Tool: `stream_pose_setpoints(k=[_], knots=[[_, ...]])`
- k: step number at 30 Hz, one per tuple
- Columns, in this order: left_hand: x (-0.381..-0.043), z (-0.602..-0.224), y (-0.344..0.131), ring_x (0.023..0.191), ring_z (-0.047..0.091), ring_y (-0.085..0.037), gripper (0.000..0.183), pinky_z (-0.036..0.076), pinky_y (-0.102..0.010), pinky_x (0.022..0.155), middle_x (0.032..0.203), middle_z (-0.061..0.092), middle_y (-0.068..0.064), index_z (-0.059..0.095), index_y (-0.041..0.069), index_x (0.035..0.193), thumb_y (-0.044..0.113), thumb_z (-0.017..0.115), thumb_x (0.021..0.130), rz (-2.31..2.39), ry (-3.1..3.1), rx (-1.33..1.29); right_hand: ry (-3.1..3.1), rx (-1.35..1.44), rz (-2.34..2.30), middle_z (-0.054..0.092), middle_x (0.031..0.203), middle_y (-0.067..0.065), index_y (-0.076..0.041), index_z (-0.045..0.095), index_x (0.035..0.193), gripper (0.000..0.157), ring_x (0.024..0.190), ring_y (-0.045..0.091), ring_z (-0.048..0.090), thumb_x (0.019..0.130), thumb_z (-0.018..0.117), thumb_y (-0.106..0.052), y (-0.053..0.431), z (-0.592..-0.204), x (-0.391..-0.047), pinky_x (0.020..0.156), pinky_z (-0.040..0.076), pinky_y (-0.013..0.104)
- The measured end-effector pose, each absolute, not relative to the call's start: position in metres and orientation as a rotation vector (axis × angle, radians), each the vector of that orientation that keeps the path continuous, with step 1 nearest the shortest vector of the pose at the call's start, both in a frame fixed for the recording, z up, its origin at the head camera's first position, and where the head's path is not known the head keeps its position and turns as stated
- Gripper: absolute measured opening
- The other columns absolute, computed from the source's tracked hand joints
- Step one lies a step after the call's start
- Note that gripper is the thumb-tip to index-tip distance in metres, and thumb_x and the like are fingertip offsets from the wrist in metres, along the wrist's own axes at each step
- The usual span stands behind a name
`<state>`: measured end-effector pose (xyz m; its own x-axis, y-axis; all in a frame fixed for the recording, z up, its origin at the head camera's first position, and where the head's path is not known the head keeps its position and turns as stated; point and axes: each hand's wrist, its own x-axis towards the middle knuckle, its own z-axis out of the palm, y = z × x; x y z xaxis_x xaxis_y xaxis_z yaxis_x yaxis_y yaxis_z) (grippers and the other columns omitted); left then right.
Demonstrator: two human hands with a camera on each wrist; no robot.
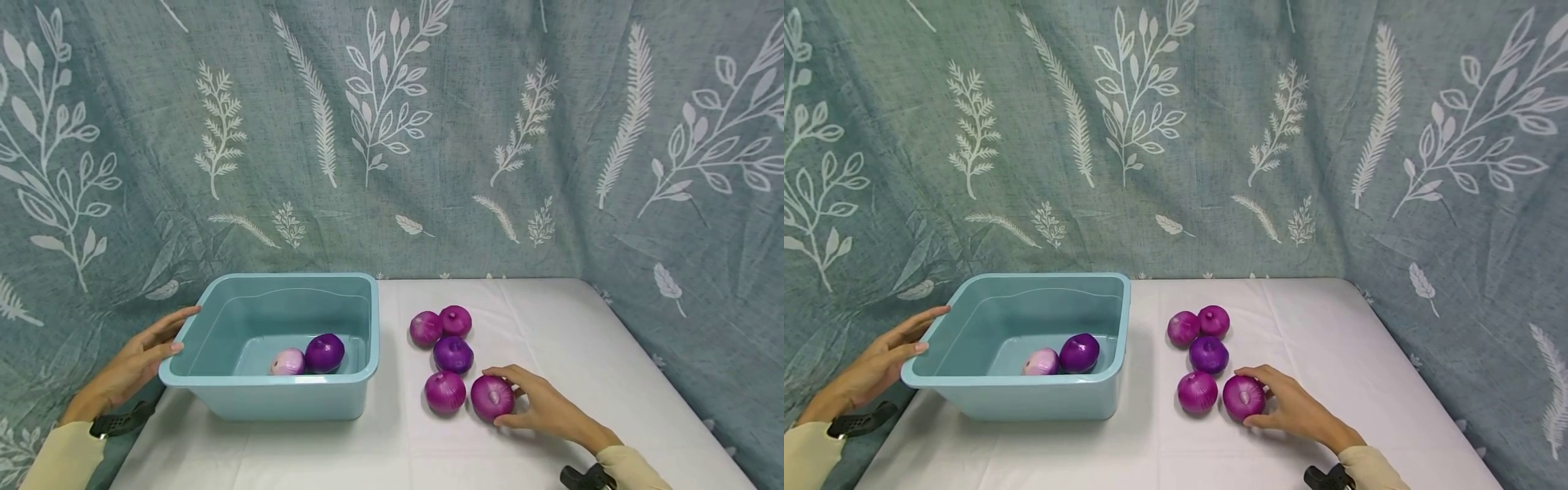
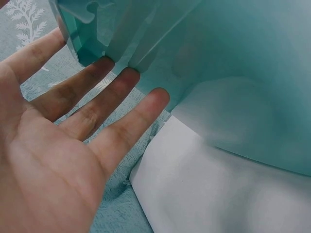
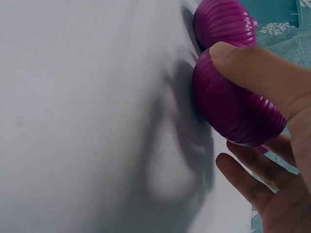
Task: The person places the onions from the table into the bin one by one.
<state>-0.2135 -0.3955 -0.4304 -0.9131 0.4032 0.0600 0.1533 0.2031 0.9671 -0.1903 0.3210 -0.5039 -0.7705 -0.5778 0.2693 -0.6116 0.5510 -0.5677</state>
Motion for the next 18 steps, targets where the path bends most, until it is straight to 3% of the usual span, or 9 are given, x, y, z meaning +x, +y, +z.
stream_pose_setpoints(k=[7, 12, 18], knots=[[-0.215, -0.430, -0.395, 0.135, 0.030, 0.012, 0.064, 0.044, -0.016, 0.096, 0.170, 0.011, 0.004, 0.017, 0.022, 0.167, 0.005, 0.042, 0.110, 1.798, 2.287, 0.531, -2.677, 1.032, 0.990, 0.062, 0.130, -0.005, -0.017, 0.055, 0.146, 0.077, 0.105, 0.009, 0.061, 0.079, 0.092, -0.032, 0.323, -0.499, -0.193, 0.081, 0.057, 0.030], [-0.214, -0.432, -0.396, 0.135, 0.031, 0.013, 0.064, 0.044, -0.017, 0.095, 0.169, 0.013, 0.005, 0.016, 0.021, 0.167, 0.006, 0.042, 0.110, 1.790, 2.289, 0.548, -2.669, 1.009, 1.008, 0.062, 0.129, -0.009, -0.022, 0.054, 0.146, 0.077, 0.105, 0.009, 0.062, 0.079, 0.092, -0.033, 0.322, -0.492, -0.195, 0.082, 0.057, 0.030], [-0.215, -0.432, -0.396, 0.133, 0.031, 0.012, 0.065, 0.045, -0.019, 0.094, 0.169, 0.014, 0.005, 0.017, 0.022, 0.167, 0.007, 0.043, 0.110, 1.774, 2.309, 0.559, -2.659, 1.003, 0.991, 0.062, 0.129, -0.010, -0.018, 0.056, 0.144, 0.076, 0.104, 0.010, 0.063, 0.079, 0.092, -0.033, 0.319, -0.487, -0.201, 0.083, 0.057, 0.030]])
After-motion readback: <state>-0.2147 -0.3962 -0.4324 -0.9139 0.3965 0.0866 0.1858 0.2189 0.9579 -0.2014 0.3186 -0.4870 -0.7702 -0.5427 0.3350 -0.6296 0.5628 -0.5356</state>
